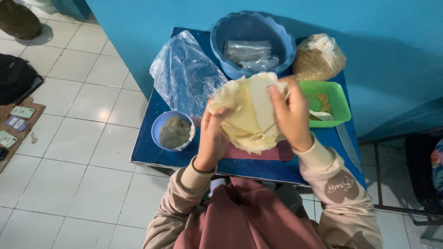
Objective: The person sits at a low table and peels thin, pliable dough sheets one at a time off a large soft dough mass, stretching each sheet gently and stacking the separated sheets on a cutting board. At the end the person covers the remaining dough with a plastic bag.
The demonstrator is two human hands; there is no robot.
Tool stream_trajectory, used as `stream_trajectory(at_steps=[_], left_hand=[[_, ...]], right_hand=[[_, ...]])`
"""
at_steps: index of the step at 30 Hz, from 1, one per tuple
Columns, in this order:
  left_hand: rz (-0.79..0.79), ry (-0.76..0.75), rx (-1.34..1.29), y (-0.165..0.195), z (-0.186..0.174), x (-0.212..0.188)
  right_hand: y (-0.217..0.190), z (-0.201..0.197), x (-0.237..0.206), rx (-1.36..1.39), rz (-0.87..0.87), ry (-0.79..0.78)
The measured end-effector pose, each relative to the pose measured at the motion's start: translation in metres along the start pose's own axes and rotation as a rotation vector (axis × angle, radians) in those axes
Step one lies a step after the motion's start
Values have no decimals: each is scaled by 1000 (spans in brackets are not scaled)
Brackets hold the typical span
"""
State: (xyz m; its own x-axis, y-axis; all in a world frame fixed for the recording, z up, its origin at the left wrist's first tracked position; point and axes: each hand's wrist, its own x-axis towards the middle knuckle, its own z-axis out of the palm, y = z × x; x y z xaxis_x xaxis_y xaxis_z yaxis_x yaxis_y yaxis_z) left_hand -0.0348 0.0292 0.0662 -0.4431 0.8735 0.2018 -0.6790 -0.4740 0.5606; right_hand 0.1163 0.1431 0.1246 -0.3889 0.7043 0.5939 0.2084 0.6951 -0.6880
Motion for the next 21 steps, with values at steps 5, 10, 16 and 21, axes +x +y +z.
stream_trajectory(at_steps=[5, 10, 16, 21], left_hand=[[124, 31, -20, 3, 0, 0], [32, 84, -176, 13, 1, -1], [107, 154, -209, 33, -8, -4], [79, 166, -181, 35, -11, -4]], right_hand=[[15, -11, 19, 308, 80, -36], [28, -17, 25, 365, 175, -49], [44, -42, 45, 558, 321, -30], [50, -51, 50, 823, 568, -196]])
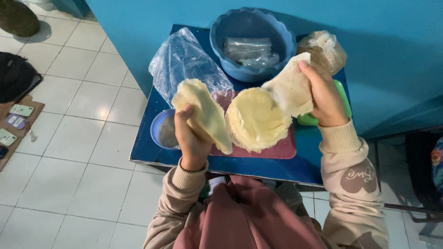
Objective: The person sits at a low table and peels thin, pliable dough sheets one at a time off a large soft dough mass, stretching each sheet gently and stacking the separated sheets on a cutting board. At the end the person covers the remaining dough with a plastic bag.
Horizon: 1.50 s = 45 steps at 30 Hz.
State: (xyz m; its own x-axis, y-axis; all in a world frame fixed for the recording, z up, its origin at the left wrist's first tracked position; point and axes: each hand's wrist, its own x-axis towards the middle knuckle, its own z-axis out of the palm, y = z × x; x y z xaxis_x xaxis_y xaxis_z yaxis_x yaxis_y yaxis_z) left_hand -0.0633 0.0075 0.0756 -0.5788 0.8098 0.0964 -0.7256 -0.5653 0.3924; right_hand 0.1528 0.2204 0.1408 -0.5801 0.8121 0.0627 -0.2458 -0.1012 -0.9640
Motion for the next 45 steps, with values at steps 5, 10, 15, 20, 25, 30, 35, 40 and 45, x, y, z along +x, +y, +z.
stream_trajectory(at_steps=[5, 10, 15, 20, 25, 30, 35, 40, 45], left_hand=[[-14, 43, 35, -6, 1, 7], [58, 17, 108, -6, 1, 6], [43, 33, 134, -6, 0, 5], [33, 47, 158, -7, 0, 5], [30, 37, 170, -6, 2, 4], [20, 7, 182, -6, 3, 4], [9, 6, 194, -7, 1, 4], [-1, 21, 177, -9, -1, 5], [-5, 42, 189, -9, -2, 6]], right_hand=[[-1, -4, 9, -195, -242, 180], [16, 13, -4, -1293, -930, -76], [40, 44, -43, -1500, -1018, -476], [26, 46, -49, -1468, -948, -507], [22, 43, -55, -1431, -1033, -541], [21, 30, -60, -1162, -900, -592], [15, 12, -38, -1150, -581, -111], [17, 8, -17, -1283, -583, -145], [24, 18, -23, -1378, -565, -110]])
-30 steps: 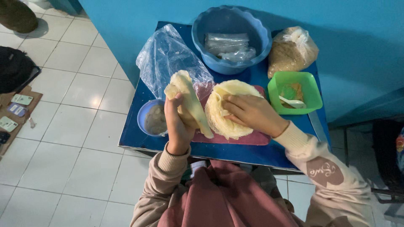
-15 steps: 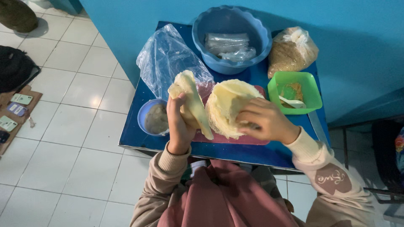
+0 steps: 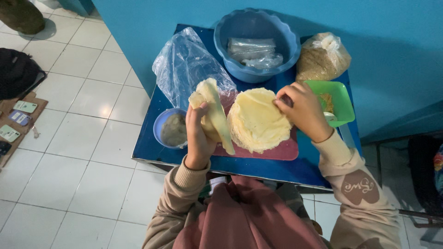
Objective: The person sits at a low table and peels thin, pliable dough sheets one at a time off a large soft dough mass, stretching each sheet gently and stacking the separated sheets on a cutting board. At the end the person covers the remaining dough with a plastic bag.
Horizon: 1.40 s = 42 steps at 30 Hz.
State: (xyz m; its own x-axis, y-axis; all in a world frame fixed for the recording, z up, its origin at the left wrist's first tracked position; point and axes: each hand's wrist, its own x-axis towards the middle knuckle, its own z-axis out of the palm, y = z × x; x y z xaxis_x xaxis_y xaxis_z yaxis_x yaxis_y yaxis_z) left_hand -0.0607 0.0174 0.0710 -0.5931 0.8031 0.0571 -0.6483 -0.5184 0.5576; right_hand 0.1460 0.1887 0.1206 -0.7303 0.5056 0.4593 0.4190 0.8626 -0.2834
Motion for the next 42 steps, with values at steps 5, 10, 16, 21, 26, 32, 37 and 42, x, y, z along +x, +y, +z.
stream_trajectory(at_steps=[5, 10, 16, 21, 26, 32, 37, 42], left_hand=[[-10, -8, 10, 1, 2, -3], [-14, -22, 16, 4, 4, -5], [-21, -2, 24, 3, 4, -6], [-19, -14, 34, 4, 4, -7], [-20, -12, 31, 6, 7, -8], [-21, -29, 27, 6, 7, -9], [-15, -42, 24, 6, 6, -9], [-17, -21, 18, 4, 2, -8]], right_hand=[[-11, -5, -2, 104, 63, 16], [-13, -2, -2, 187, 298, -59], [-3, 9, -4, 47, 9, 12], [-8, 14, -7, 25, 10, 76], [-15, 7, -10, -18, -22, 128], [-11, 3, -6, 124, 163, 31], [-8, 1, -6, 183, 167, -19], [-13, -15, -5, 88, 131, -35]])
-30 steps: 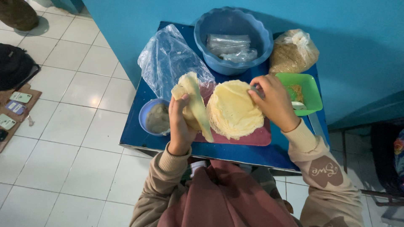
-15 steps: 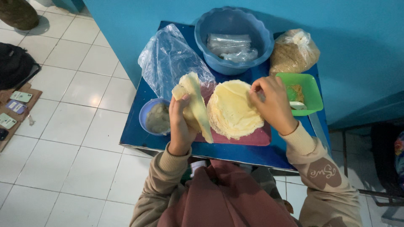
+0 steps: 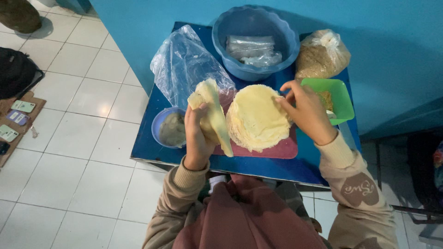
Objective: The person sits at a low table and peels thin, pliable dough sheets one at a time off a large soft dough mass, stretching each sheet gently and stacking the separated sheets on a cutting board. At the end the person covers the remaining dough with a plastic bag.
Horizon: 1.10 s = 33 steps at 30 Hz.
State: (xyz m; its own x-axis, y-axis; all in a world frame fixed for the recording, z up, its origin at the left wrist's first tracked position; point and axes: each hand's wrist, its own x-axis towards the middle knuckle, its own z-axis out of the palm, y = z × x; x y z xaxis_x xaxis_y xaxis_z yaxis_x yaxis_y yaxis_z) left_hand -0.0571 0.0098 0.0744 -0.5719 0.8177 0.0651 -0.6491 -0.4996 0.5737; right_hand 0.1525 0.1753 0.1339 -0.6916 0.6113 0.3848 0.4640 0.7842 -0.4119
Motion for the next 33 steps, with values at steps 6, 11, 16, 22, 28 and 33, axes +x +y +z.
stream_trajectory(at_steps=[6, 11, 16, 22, 28, 33], left_hand=[[224, -83, 300, -7, -7, 2], [-4, -117, -52, -10, -2, 4], [73, -250, -112, -12, 9, 8], [99, -293, -126, -16, 20, 10], [90, -310, -108, -20, 28, 14], [12, -339, -182, -24, 30, 14]], right_hand=[[-13, -23, -16, 117, -342, -242], [-22, -15, -22, 41, -400, -299], [-17, -18, -22, 7, -450, -288], [-21, 5, -13, -6, -506, -84], [-24, 40, -7, -216, -601, -208], [-16, 47, -16, -286, -581, -197]])
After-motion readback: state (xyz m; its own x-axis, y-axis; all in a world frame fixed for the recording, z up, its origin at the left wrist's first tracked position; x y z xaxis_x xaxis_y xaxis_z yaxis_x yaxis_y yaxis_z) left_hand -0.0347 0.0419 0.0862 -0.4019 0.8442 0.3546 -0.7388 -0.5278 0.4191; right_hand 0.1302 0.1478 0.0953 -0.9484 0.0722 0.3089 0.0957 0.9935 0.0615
